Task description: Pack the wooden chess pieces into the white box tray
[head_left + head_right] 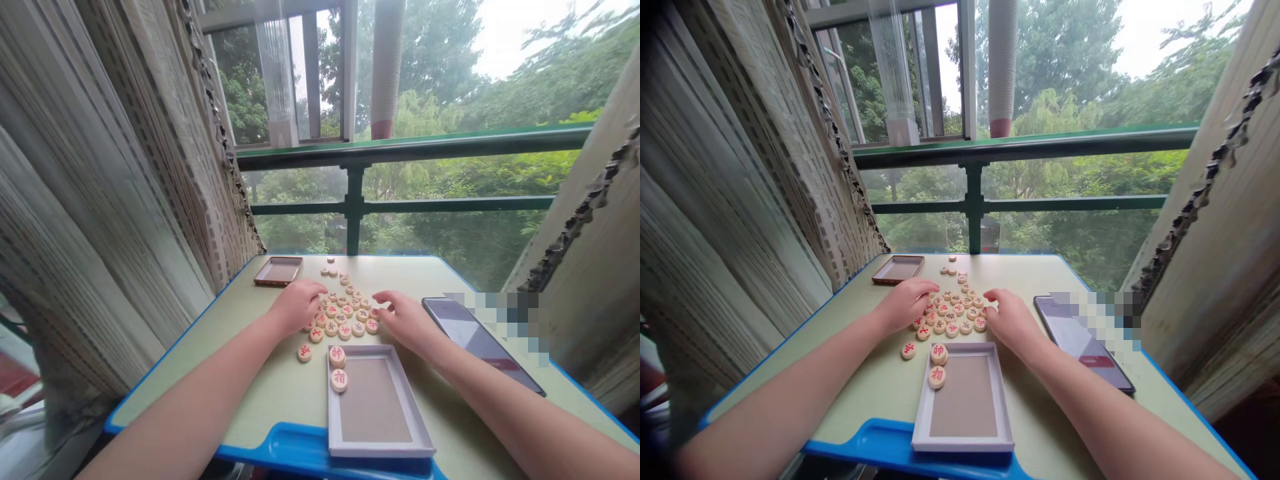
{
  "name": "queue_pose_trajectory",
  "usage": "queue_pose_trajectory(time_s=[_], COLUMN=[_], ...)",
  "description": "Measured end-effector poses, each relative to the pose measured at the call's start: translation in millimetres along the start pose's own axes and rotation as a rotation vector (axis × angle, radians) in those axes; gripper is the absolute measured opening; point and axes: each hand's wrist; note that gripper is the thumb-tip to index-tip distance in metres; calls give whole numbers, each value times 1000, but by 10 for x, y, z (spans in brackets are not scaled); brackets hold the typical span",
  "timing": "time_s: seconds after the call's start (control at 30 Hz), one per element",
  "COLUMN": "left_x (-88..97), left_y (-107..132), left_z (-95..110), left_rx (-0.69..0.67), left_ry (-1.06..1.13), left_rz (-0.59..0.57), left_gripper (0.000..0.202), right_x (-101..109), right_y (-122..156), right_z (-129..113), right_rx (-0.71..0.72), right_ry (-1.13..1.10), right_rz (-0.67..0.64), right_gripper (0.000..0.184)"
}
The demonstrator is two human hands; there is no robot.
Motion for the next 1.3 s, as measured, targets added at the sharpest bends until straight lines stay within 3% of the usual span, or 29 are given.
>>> queue_pose_trajectory(time_s=[0.1,0.27,0.43,0.6,0.7,0.9,1.07,1.17,1.23,1.3], left_x=[-28,-98,-151,-170,-192,-220,-181,-140,-120,-109], left_y=[-34,-96,-130,-138,-130,-132,-152,-149,-137,-121], left_z=[-63,-246,-424,-457,-435,-454,-435,-376,-342,-324], left_rx=[120,333,484,481,426,438,469,394,342,300], left_ry=[84,346,588,536,518,463,452,450,460,453], left_rz=[65,200,271,300,281,286,333,331,305,284], left_gripper=[34,35,38,39,41,43,41,29,33,33], right_x=[-81,-351,-621,-804,-870,-813,-614,-504,-462,-452], right_y=[-129,-545,-1011,-1294,-1362,-1361,-1229,-1109,-1030,-958], right_z=[-82,-246,-328,-348,-364,-434,-563,-631,-650,-649], right_rx=[0,297,316,301,265,248,230,54,-79,-187], right_ry=[-22,152,195,230,252,198,0,-621,-843,-941], right_rz=[-79,13,-43,-82,-115,-147,-222,-551,-694,-749], right_gripper=[36,34,39,44,36,22,28,23,16,11])
Point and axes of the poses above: each hand's wrist, its own y-axis away from the middle knuckle, its own x-axis out of the back of the hand, z = x × y, and after that the axes turned 12 degrees about z, right-handed
